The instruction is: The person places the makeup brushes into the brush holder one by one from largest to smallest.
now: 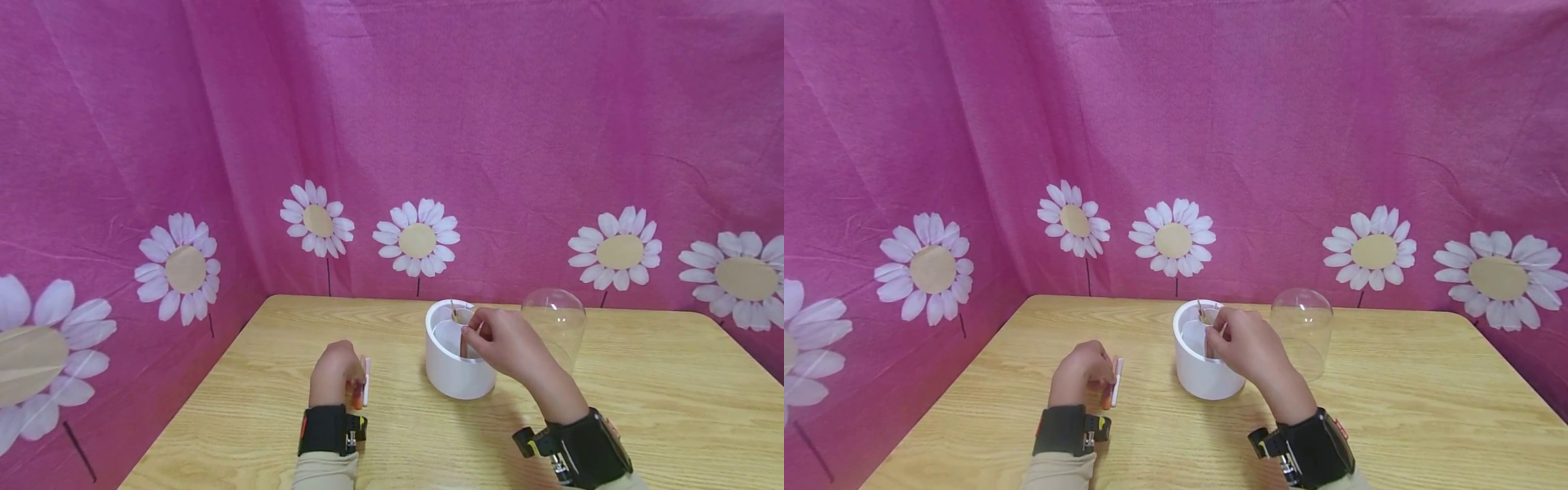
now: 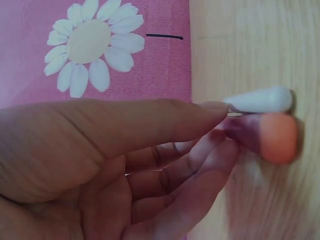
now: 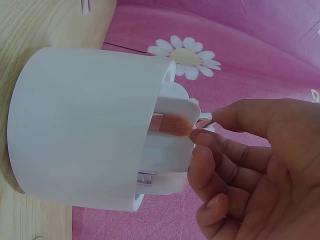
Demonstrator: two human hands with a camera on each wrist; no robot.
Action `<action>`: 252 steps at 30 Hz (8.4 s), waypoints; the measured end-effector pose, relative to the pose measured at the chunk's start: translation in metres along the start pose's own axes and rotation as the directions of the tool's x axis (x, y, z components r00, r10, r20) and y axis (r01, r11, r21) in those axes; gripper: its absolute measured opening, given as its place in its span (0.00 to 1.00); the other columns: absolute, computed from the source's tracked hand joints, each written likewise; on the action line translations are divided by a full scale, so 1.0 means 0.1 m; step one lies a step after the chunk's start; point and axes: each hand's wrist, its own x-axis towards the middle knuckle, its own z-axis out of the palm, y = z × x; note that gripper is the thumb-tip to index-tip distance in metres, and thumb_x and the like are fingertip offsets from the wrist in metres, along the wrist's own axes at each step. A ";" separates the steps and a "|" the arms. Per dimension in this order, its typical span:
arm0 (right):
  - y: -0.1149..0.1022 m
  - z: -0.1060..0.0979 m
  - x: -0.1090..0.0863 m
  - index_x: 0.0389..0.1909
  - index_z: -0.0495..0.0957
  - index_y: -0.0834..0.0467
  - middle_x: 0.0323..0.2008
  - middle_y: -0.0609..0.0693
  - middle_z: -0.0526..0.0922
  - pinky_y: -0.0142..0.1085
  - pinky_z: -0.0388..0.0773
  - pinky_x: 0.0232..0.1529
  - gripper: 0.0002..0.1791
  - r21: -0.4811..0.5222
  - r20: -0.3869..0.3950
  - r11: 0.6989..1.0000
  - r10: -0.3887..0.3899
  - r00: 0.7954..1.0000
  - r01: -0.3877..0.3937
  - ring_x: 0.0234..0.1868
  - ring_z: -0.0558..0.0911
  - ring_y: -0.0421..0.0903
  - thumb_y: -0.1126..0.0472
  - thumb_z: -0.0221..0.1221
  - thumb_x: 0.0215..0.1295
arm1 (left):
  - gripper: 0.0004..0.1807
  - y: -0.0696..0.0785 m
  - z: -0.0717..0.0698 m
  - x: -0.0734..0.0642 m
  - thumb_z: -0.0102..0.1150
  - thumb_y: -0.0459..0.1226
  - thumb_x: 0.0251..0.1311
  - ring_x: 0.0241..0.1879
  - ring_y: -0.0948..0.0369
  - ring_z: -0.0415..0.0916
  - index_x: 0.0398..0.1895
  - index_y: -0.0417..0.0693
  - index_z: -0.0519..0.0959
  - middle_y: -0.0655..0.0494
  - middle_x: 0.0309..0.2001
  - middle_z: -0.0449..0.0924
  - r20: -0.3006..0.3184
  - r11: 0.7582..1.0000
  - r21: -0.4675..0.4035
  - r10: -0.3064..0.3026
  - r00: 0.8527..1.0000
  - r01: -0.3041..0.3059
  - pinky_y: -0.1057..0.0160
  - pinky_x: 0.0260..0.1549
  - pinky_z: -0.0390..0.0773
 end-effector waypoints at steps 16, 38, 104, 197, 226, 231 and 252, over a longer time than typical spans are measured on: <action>0.00 0.00 0.01 0.29 0.80 0.58 0.17 0.45 0.71 0.34 0.66 0.21 0.07 -0.002 0.012 1.000 0.012 1.000 -0.012 0.20 0.69 0.41 0.61 0.63 0.67 | 0.20 -0.07 0.05 0.09 0.65 0.22 0.51 0.11 0.64 0.64 0.50 0.23 0.76 0.47 0.17 0.82 0.033 0.999 -0.025 -0.023 0.999 0.024 0.70 0.15 0.62; 0.00 0.01 0.01 0.29 0.80 0.58 0.17 0.45 0.71 0.34 0.65 0.21 0.07 0.009 0.022 1.000 0.015 1.000 -0.015 0.20 0.69 0.41 0.62 0.63 0.67 | 0.08 -0.01 -0.03 0.12 0.61 0.32 0.63 0.17 0.59 0.68 0.43 0.38 0.77 0.47 0.34 0.78 -0.072 0.961 -0.131 0.235 0.969 -0.242 0.67 0.15 0.66; -0.04 0.07 0.03 0.36 0.80 0.59 0.19 0.42 0.79 0.31 0.73 0.22 0.02 0.092 0.000 0.979 -0.182 0.983 0.181 0.21 0.76 0.35 0.65 0.63 0.68 | 0.10 0.80 -0.12 -0.37 0.67 0.29 0.61 0.41 0.62 0.80 0.45 0.46 0.85 0.57 0.41 0.84 -0.151 0.644 0.030 0.759 0.634 -0.764 0.65 0.44 0.81; 0.00 -0.04 0.03 0.35 0.80 0.58 0.26 0.45 0.82 0.33 0.76 0.26 0.05 0.023 -0.170 0.986 -0.159 0.973 0.165 0.26 0.77 0.39 0.64 0.67 0.64 | 0.07 0.98 0.05 -0.41 0.67 0.42 0.65 0.35 0.63 0.82 0.36 0.51 0.81 0.60 0.33 0.85 -0.353 0.655 0.052 0.719 0.600 -0.754 0.67 0.34 0.78; -0.01 -0.18 -0.02 0.35 0.78 0.59 0.24 0.46 0.80 0.33 0.73 0.24 0.06 0.007 -0.153 0.996 -0.084 0.985 0.086 0.23 0.74 0.41 0.61 0.63 0.68 | 0.06 0.96 0.21 -0.33 0.70 0.40 0.62 0.32 0.68 0.76 0.35 0.52 0.82 0.63 0.30 0.82 -0.173 0.733 0.160 0.680 0.713 -0.661 0.70 0.31 0.75; 0.00 -0.16 -0.02 0.35 0.78 0.58 0.25 0.46 0.80 0.34 0.74 0.24 0.06 -0.001 -0.108 0.998 -0.068 0.992 0.068 0.23 0.74 0.41 0.60 0.64 0.69 | 0.06 0.95 0.20 -0.33 0.70 0.41 0.62 0.34 0.66 0.77 0.35 0.51 0.82 0.59 0.33 0.84 -0.166 0.741 0.149 0.671 0.723 -0.654 0.68 0.32 0.75; 0.00 -0.06 0.00 0.27 0.79 0.57 0.20 0.43 0.77 0.33 0.71 0.24 0.08 -0.046 -0.053 0.989 -0.141 0.989 0.139 0.22 0.73 0.38 0.63 0.67 0.64 | 0.07 0.98 0.24 -0.33 0.71 0.42 0.61 0.31 0.66 0.74 0.36 0.52 0.83 0.61 0.32 0.81 -0.173 0.744 0.191 0.668 0.724 -0.640 0.69 0.29 0.73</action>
